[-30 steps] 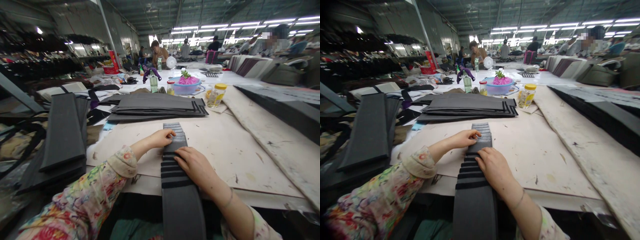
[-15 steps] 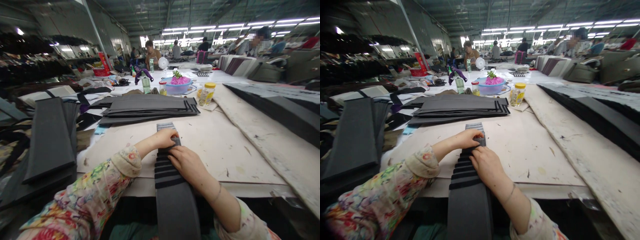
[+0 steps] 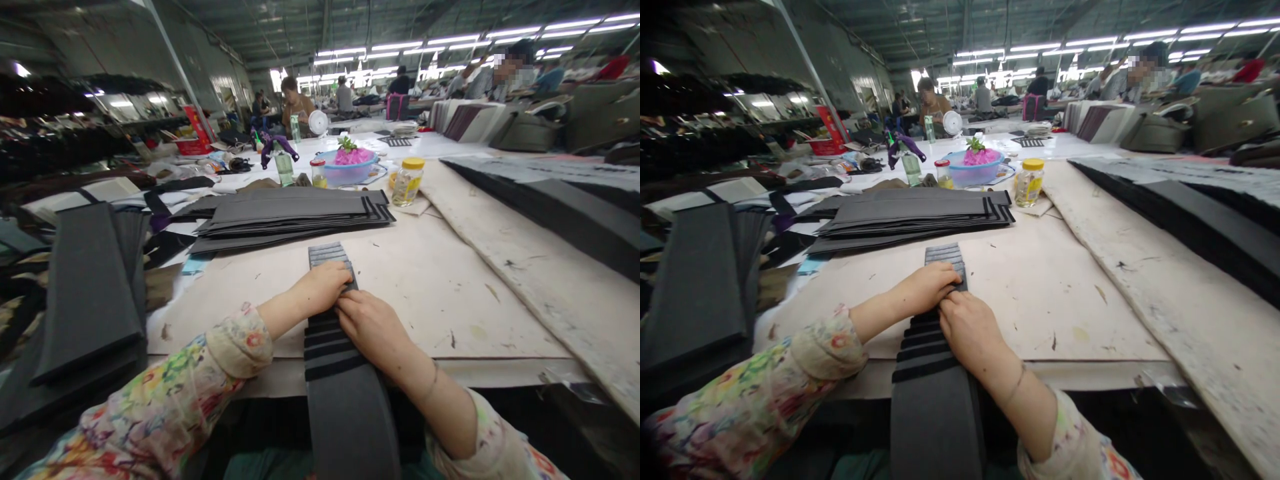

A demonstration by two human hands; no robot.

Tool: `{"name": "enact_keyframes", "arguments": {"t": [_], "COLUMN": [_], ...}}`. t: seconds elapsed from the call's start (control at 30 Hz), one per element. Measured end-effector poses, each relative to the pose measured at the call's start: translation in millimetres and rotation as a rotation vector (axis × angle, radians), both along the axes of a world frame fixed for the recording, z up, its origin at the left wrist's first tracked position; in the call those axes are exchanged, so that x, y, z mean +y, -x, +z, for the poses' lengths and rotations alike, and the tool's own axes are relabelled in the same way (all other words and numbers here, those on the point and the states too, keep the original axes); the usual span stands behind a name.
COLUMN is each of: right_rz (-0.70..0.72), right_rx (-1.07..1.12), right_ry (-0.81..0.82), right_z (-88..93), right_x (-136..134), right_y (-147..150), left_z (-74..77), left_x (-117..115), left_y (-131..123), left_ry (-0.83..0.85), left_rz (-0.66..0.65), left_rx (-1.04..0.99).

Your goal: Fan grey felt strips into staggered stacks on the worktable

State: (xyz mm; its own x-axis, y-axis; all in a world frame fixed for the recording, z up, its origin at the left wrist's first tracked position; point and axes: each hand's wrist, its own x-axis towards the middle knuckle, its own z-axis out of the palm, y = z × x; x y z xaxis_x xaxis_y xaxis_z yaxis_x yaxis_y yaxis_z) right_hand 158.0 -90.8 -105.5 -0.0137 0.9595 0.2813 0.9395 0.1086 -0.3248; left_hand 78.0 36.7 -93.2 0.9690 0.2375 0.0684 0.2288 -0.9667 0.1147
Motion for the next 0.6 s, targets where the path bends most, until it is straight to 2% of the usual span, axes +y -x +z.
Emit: {"name": "enact_keyframes", "arguments": {"t": [0.13,0.27,0.4,0.6], "right_rz": [-0.011,0.0,0.045,0.002], "right_rx": [-0.024,0.001,0.043,-0.035], "right_ry": [-0.002,0.0,0.03,-0.011], "right_z": [0.0,0.9,2.7,4.5], "right_x": [0.5,1.6,4.0,21.2], "right_y": [-0.1,-3.4,-9.4,-20.4], "left_z": [-5.8,-5.3,-5.7,-13.2], "left_x": [1.0,8.9,20.2,26.0], "left_y": [4.3,11.7,24.5,33.0], "left_ry": [-0.033,0.12,0.287,0.322], "left_rz": [-0.08,-0.079,-0.003,0.123], "left_rx": [-0.019,-0.048,-0.103,-0.161]}}
